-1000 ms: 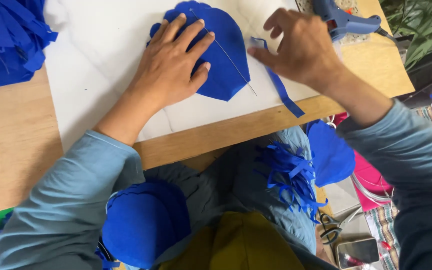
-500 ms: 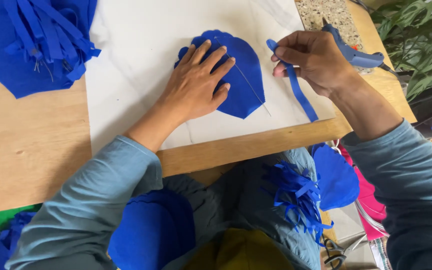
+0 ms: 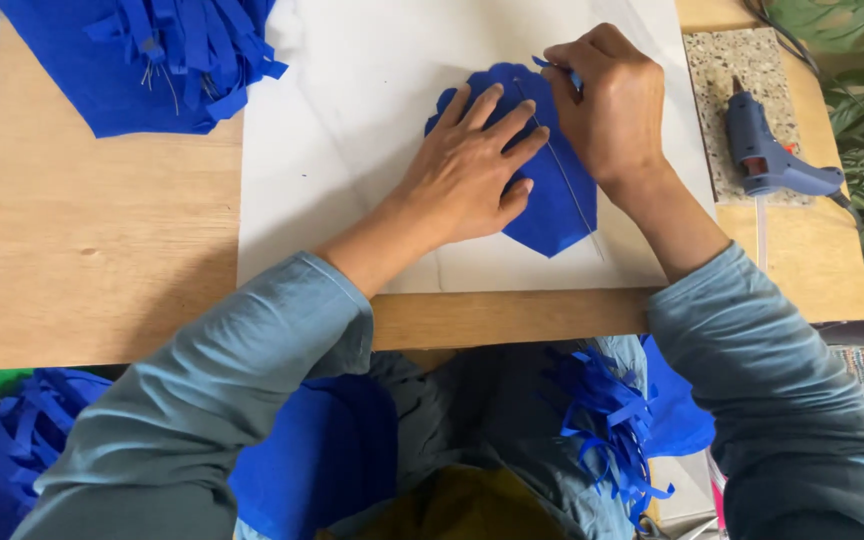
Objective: Gluing and trimming blue fabric pieces to create a decorative craft item
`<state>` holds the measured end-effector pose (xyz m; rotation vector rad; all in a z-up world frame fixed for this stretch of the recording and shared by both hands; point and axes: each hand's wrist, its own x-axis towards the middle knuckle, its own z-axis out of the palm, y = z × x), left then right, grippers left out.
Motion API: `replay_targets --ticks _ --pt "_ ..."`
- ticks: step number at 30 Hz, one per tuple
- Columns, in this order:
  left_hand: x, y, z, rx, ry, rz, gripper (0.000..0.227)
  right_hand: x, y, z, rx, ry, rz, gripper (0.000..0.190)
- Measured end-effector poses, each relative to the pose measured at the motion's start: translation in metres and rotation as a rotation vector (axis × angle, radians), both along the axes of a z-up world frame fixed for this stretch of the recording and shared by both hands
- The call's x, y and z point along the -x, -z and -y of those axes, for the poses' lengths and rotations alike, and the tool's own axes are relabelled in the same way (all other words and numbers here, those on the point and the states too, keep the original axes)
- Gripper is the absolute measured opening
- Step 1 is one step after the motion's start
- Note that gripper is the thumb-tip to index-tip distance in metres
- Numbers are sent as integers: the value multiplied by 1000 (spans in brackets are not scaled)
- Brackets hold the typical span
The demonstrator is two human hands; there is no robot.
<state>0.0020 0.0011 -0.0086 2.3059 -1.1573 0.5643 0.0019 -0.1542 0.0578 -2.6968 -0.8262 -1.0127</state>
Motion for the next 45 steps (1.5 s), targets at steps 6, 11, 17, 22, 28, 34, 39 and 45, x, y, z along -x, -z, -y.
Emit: replay_targets --ticks 6,11,17,22,28,34,39,45 --pt "-3 0 0 -4 -4 2 42 -12 7 -1 84 -11 -2 6" --pt "-5 4 1 -16 -15 15 42 -16 11 0 141 -7 6 6" --pt "-7 8 4 -23 -15 32 43 -14 11 -1 223 22 -8 3" --pt "-5 4 2 -31 -27 33 42 -14 10 -1 244 17 -47 3" --pt "-5 5 2 -37 -28 37 41 -11 9 -2 256 36 -70 3" --pt "-6 7 3 -24 -26 51 40 -9 7 -5 229 15 -87 6" --pt "-5 5 1 -19 -19 47 41 -10 7 -5 243 27 -97 7" --pt "-4 4 0 -37 -30 67 42 -12 2 -5 191 7 -200 13"
